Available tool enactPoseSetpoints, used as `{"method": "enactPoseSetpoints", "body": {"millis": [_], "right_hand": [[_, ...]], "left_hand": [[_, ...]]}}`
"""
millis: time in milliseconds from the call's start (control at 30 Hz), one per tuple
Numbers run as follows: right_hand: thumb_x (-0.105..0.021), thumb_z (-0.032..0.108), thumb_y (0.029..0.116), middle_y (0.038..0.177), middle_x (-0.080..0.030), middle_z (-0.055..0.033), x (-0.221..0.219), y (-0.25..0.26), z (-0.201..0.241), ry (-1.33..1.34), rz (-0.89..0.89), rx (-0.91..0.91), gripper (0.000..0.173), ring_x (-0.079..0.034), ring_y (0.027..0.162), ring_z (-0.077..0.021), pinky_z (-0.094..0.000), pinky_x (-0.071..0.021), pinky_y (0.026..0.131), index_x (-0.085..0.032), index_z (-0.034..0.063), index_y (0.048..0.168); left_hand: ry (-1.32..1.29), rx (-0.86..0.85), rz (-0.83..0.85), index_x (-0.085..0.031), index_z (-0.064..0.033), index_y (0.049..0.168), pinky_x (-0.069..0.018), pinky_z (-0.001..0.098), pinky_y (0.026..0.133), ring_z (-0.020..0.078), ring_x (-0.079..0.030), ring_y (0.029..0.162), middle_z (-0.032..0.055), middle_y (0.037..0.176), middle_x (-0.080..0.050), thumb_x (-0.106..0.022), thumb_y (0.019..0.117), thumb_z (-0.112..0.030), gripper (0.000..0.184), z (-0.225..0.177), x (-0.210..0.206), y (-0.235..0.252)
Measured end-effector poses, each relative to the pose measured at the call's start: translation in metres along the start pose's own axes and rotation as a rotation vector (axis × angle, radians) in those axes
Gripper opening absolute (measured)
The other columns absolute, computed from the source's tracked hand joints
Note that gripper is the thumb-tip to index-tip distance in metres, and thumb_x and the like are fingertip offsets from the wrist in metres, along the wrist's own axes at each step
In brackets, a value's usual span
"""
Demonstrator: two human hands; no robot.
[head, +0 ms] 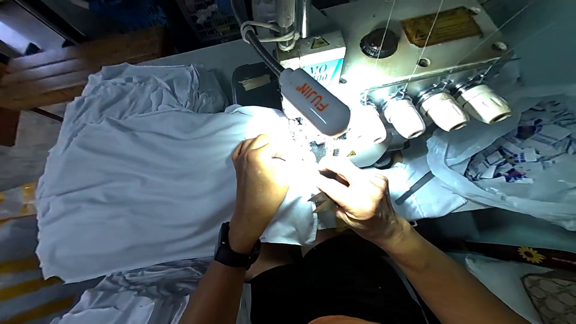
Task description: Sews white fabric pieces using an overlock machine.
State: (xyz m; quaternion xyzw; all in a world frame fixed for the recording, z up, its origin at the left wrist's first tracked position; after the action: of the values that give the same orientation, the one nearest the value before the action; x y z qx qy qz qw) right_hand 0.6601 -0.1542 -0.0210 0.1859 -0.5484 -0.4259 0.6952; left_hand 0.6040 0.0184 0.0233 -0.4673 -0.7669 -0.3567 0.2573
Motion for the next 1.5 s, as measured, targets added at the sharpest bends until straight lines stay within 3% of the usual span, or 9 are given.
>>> {"method": "enactPoseSetpoints", "body": {"millis": [100, 233, 300, 400, 867, 1067, 1267, 1433, 1500], "right_hand": [[-0.061, 0.003, 0.0936, 0.105, -0.077, -0.0157, 0.000, 0.000, 0.000, -0.035, 0.020, 0.023, 0.018, -0.071, 0.082, -0.0243, -0.0313, -0.0524, 0.062, -0.079, 0.0054, 0.094], [-0.062, 0.004, 0.0920, 0.102, -0.078, -0.0119, 0.001, 0.000, 0.001, -0.086, 0.036, 0.028, 0.018, -0.060, 0.063, -0.0206, -0.0327, -0.0395, 0.051, -0.079, 0.0068, 0.092], [-0.062, 0.004, 0.0924, 0.102, -0.078, -0.0119, 0.001, 0.000, 0.002, -0.099, 0.038, 0.025, 0.017, -0.059, 0.061, -0.0206, -0.0332, -0.0381, 0.050, -0.079, 0.0071, 0.091], [-0.060, 0.005, 0.0920, 0.101, -0.078, -0.0104, 0.001, 0.001, 0.003, -0.135, 0.048, 0.017, 0.019, -0.058, 0.060, -0.0205, -0.0334, -0.0367, 0.050, -0.079, 0.0079, 0.090], [-0.060, 0.005, 0.0917, 0.105, -0.078, -0.0121, -0.002, 0.004, 0.001, -0.131, 0.034, 0.012, 0.020, -0.063, 0.064, -0.0228, -0.0341, -0.0390, 0.050, -0.080, 0.0067, 0.093], [-0.062, 0.006, 0.0908, 0.109, -0.074, -0.0189, 0.000, -0.002, 0.006, -0.026, 0.025, -0.025, 0.018, -0.070, 0.078, -0.0277, -0.0345, -0.0493, 0.055, -0.080, 0.0073, 0.093], [-0.063, 0.006, 0.0903, 0.100, -0.068, -0.0188, -0.004, -0.001, 0.006, 0.033, -0.047, -0.067, 0.016, -0.057, 0.061, -0.0184, -0.0284, -0.0398, 0.047, -0.079, 0.0067, 0.087], [-0.063, 0.007, 0.0905, 0.098, -0.067, -0.0174, -0.005, 0.003, 0.006, 0.049, -0.035, -0.086, 0.016, -0.056, 0.060, -0.0175, -0.0281, -0.0392, 0.045, -0.078, 0.0067, 0.086], [-0.063, 0.008, 0.0887, 0.098, -0.068, -0.0190, -0.009, 0.006, 0.005, 0.051, -0.030, -0.115, 0.015, -0.061, 0.063, -0.0213, -0.0308, -0.0435, 0.046, -0.078, 0.0053, 0.087]], "left_hand": [[0.002, 0.001, 0.008, -0.066, -0.0065, 0.069, -0.0432, 0.0481, 0.090, 0.0213, -0.063, 0.092, 0.0075, 0.091, -0.068, -0.073, 0.0827, -0.009, 0.015, 0.000, 0.000, 0.000], [0.024, -0.037, -0.037, -0.069, -0.0078, 0.085, -0.0447, 0.0495, 0.091, 0.0212, -0.065, 0.096, 0.0072, 0.099, -0.070, -0.072, 0.0824, -0.008, 0.004, -0.001, -0.003, -0.002], [0.069, -0.098, -0.058, -0.078, -0.0077, 0.091, -0.0449, 0.0488, 0.096, 0.0211, -0.067, 0.102, 0.0075, 0.105, -0.073, -0.072, 0.0857, -0.008, 0.008, 0.000, -0.004, -0.005], [0.106, -0.158, -0.067, -0.081, -0.0097, 0.097, -0.0436, 0.0518, 0.106, 0.0209, -0.069, 0.108, 0.0066, 0.107, -0.075, -0.070, 0.0887, -0.011, 0.014, 0.005, -0.005, -0.010], [0.057, -0.195, -0.066, -0.080, -0.0064, 0.096, -0.0419, 0.0510, 0.111, 0.0221, -0.069, 0.116, 0.0091, 0.110, -0.076, -0.072, 0.0864, -0.008, 0.013, 0.012, -0.004, -0.005], [0.041, -0.225, -0.029, -0.080, -0.0063, 0.098, -0.0408, 0.0510, 0.112, 0.0227, -0.067, 0.119, 0.0093, 0.113, -0.075, -0.072, 0.0867, -0.008, 0.014, 0.013, -0.001, -0.007], [0.040, -0.257, -0.021, -0.080, -0.0065, 0.097, -0.0442, 0.0465, 0.109, 0.0214, -0.067, 0.116, 0.0088, 0.110, -0.075, -0.071, 0.0877, -0.009, 0.013, 0.016, 0.000, -0.003], [0.047, -0.250, -0.004, -0.080, -0.0066, 0.096, -0.0447, 0.0451, 0.108, 0.0207, -0.068, 0.115, 0.0088, 0.110, -0.075, -0.073, 0.0867, -0.009, 0.013, 0.018, 0.002, 0.001], [0.046, -0.270, 0.044, -0.079, -0.0028, 0.100, -0.0460, 0.0462, 0.107, 0.0242, -0.067, 0.118, 0.0127, 0.116, -0.074, -0.072, 0.0862, -0.006, 0.015, 0.020, 0.007, 0.004]]}}
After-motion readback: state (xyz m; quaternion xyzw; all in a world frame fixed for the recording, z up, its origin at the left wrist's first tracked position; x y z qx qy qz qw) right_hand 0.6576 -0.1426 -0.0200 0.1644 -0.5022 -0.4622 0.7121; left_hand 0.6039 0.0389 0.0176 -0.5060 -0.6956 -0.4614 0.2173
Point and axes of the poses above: each hand's wrist, its own y-axis towards the middle knuckle, its own x-axis out of the back of the hand, z = x × y, the point moved 1 cm from there along y, towards the middle knuckle
